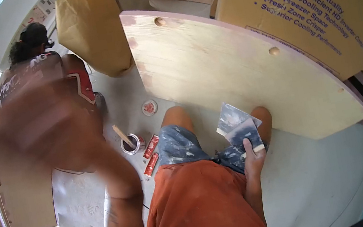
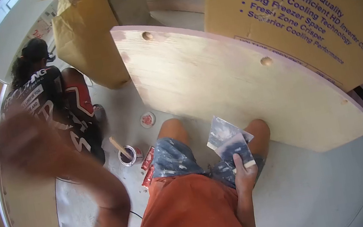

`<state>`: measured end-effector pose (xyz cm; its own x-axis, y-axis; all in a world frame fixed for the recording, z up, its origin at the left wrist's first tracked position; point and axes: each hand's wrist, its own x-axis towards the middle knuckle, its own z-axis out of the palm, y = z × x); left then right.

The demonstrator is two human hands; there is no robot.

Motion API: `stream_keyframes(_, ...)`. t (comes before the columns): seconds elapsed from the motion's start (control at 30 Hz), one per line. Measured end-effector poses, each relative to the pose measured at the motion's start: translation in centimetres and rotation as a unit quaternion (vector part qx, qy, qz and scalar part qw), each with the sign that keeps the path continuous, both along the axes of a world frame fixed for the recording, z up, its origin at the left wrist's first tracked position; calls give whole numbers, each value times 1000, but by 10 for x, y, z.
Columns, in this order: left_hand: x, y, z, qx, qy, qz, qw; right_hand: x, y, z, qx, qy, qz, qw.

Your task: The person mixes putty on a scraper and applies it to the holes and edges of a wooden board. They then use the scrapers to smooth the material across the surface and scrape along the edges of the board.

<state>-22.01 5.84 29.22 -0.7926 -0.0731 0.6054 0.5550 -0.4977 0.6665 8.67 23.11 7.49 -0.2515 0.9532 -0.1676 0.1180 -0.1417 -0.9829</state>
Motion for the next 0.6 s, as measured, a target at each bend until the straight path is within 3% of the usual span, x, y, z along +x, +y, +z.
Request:
stream_keyframes(0.03, -3, 32, -51, -46, -127, -65, 989, -4, -1, 2, 4, 7, 5, 1000)
stream_keyframes(0.1, 29, 70, -162, -156, -327, -240, 901, -6, -5, 11, -28, 80, -7, 996)
stream_keyframes(0.13, 59, 82, -210, -238, -387, -323, 830, -8, -5, 17, -39, 101, -3, 994)
stream_keyframes(0.17, 85, 82, -246, -254, -366, -421, 790, -10, -4, 19, -36, 100, 2, 994)
stream_keyframes(0.23, 137, 85, -243, -63, -540, -495, 678, -13, -4, 19, -14, 39, 52, 998)
stream_keyframes(0.27, 138, 81, -241, -59, -540, -494, 679, -13, -2, 14, -24, -16, 91, 995)
stream_keyframes(0.33, 138, 71, -239, 55, -586, -533, 608, -21, -6, 12, -64, 6, 100, 993)
stream_keyframes(0.4, 127, 69, -259, 19, -559, -545, 625, -30, -12, 4, -123, 74, 91, 985)
stream_keyframes(0.5, 112, 60, -284, -1, -549, -553, 627, -37, -17, -5, -153, 55, 128, 978)
stream_keyframes(0.53, 109, 55, -287, -6, -561, -506, 655, -34, -16, -6, -165, -1, 166, 972)
stream_keyframes(0.6, 104, 42, -296, 37, -599, -405, 690, -33, -16, -10, -179, 23, 164, 970)
